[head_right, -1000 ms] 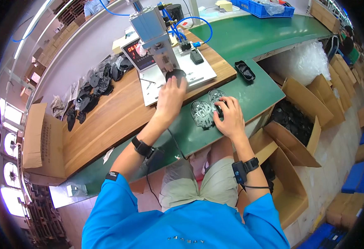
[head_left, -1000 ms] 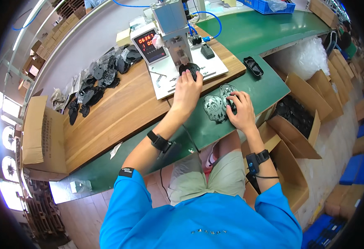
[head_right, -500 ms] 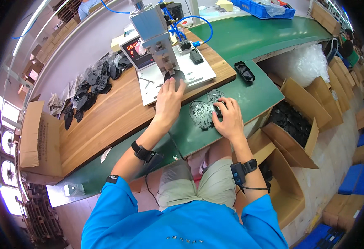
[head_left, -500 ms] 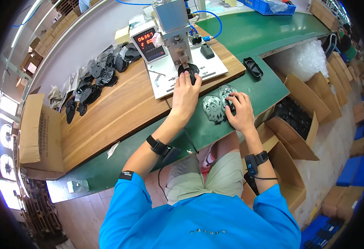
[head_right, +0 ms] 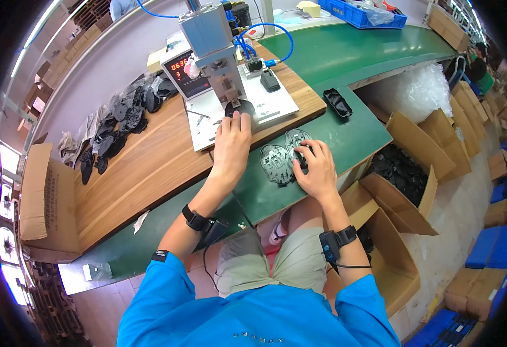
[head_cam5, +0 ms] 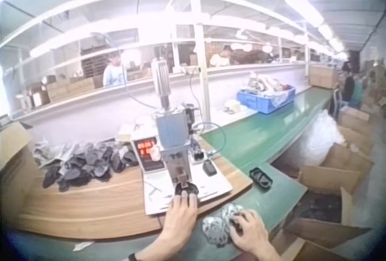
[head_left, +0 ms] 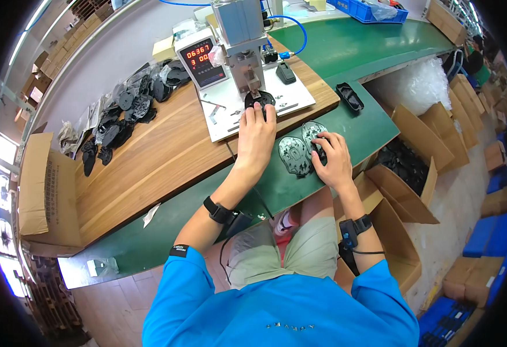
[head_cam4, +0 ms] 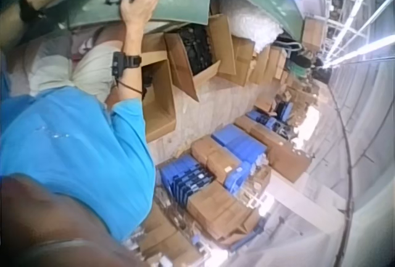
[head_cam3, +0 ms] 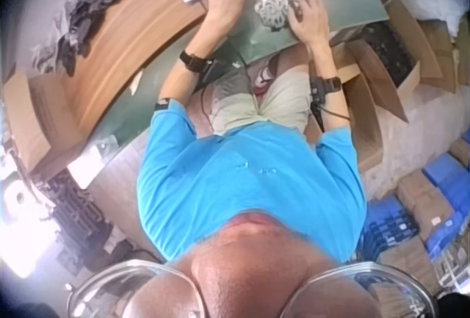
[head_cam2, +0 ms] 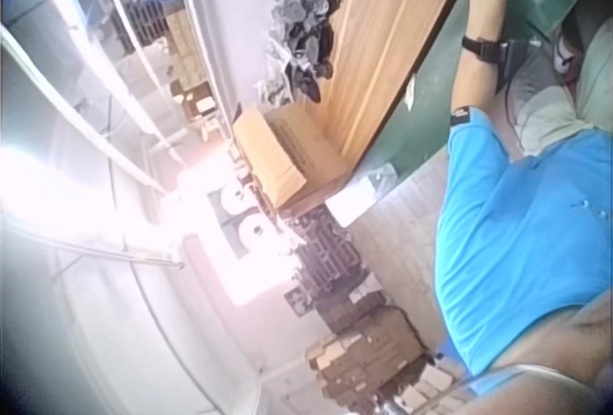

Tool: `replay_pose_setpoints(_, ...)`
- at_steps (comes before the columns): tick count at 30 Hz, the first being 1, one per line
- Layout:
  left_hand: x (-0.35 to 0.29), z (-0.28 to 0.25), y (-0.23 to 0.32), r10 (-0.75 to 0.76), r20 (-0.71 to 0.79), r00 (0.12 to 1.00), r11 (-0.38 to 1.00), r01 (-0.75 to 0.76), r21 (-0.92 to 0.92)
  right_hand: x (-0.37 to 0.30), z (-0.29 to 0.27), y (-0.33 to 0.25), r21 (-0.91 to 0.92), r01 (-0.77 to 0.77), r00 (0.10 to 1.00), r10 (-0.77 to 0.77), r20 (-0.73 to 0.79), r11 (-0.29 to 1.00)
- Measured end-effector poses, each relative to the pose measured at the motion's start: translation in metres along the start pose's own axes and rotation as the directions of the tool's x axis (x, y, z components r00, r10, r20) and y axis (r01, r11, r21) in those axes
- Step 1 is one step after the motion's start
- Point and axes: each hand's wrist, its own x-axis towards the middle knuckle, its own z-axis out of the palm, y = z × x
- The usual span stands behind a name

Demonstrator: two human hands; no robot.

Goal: The recorder is assembling electronic components using a press machine at a factory workstation.

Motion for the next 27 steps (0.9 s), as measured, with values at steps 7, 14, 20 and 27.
replay_pose_setpoints(7, -0.0017, -0.0001, -0.0030, -0.012, -0.007, 1.000, 0.998, 0.012, -0.055, 0.0017, -0.0016, -0.0027, -0.009, 0.005, 1.000, -0.004, 0.011, 1.000)
replay_pose_setpoints(14, -0.0039, 0.0020, -0.0024, -0.033, -0.036, 0.999, 0.997, 0.031, -0.064, 0.0010, 0.0000, -0.0014, -0.022, 0.009, 1.000, -0.009, 0.017, 1.000)
replay_pose_setpoints(20, -0.0033, 0.0020, -0.0023, -0.033, -0.031, 0.999, 0.998, 0.031, -0.062, 0.0023, 0.0007, -0.0005, -0.019, -0.004, 1.000, 0.004, 0.029, 1.000)
replay_pose_setpoints(27, -0.0050, 0.0017, -0.0011, -0.019, 0.020, 1.000, 1.000, 0.019, -0.001, -0.0008, 0.0006, 0.0000, -0.023, -0.006, 0.999, 0.007, 0.035, 1.000)
